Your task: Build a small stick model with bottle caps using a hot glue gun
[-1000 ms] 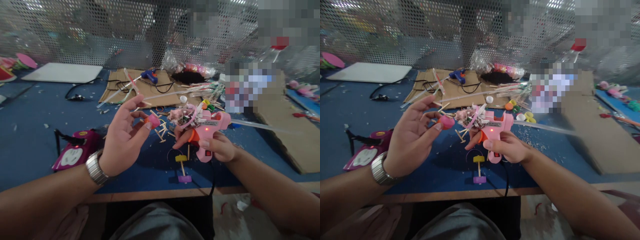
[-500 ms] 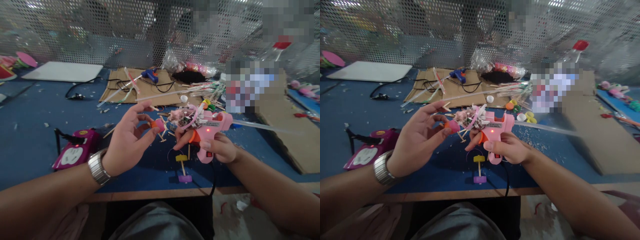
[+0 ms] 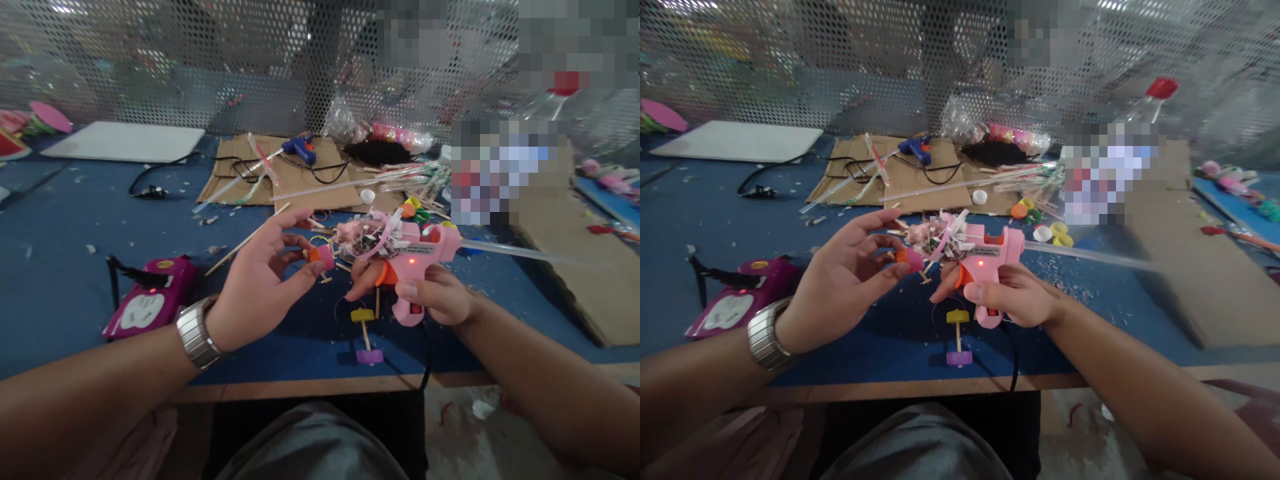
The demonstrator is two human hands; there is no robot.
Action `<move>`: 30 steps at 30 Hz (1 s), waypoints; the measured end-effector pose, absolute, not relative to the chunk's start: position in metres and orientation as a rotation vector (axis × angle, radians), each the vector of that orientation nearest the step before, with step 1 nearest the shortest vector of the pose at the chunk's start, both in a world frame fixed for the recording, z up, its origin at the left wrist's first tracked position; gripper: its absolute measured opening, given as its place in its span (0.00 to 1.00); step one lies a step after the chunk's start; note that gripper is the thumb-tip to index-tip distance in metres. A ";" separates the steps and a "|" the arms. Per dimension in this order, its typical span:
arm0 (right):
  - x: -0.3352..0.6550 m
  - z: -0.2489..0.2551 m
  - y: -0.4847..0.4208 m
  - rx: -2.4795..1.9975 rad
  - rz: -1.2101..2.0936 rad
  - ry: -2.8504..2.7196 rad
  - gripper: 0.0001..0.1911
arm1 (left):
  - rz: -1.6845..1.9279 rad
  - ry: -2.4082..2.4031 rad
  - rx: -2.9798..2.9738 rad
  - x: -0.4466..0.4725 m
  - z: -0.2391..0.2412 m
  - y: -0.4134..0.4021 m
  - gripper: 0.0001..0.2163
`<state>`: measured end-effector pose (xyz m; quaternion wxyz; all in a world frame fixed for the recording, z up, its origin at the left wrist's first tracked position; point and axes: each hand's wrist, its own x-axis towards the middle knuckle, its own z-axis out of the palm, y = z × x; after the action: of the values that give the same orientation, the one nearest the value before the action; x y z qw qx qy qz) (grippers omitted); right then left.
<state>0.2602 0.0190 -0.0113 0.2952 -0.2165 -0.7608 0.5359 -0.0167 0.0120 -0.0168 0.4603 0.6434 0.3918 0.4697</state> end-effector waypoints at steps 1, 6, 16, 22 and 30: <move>0.260 -0.011 0.019 -0.569 1.425 -2.029 0.28 | 1.154 0.958 1.578 -0.017 -0.017 0.012 0.31; 0.261 -0.011 0.017 -0.609 1.458 -2.041 0.28 | 1.160 0.938 1.560 -0.016 -0.019 0.013 0.31; 0.270 -0.011 0.015 -0.823 1.595 -2.059 0.27 | 1.214 0.936 1.574 -0.016 -0.015 0.013 0.28; 0.270 -0.011 0.013 -0.848 1.630 -2.024 0.27 | 1.211 0.939 1.594 -0.016 -0.015 0.013 0.28; 0.276 -0.015 0.016 -0.921 1.594 -2.025 0.28 | 1.232 0.928 1.621 -0.015 -0.015 0.012 0.28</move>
<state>0.2756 0.0158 -0.0155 0.2011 -0.3298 -0.7247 0.5707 -0.0152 0.0123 -0.0150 0.4366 0.6518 0.3731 0.4953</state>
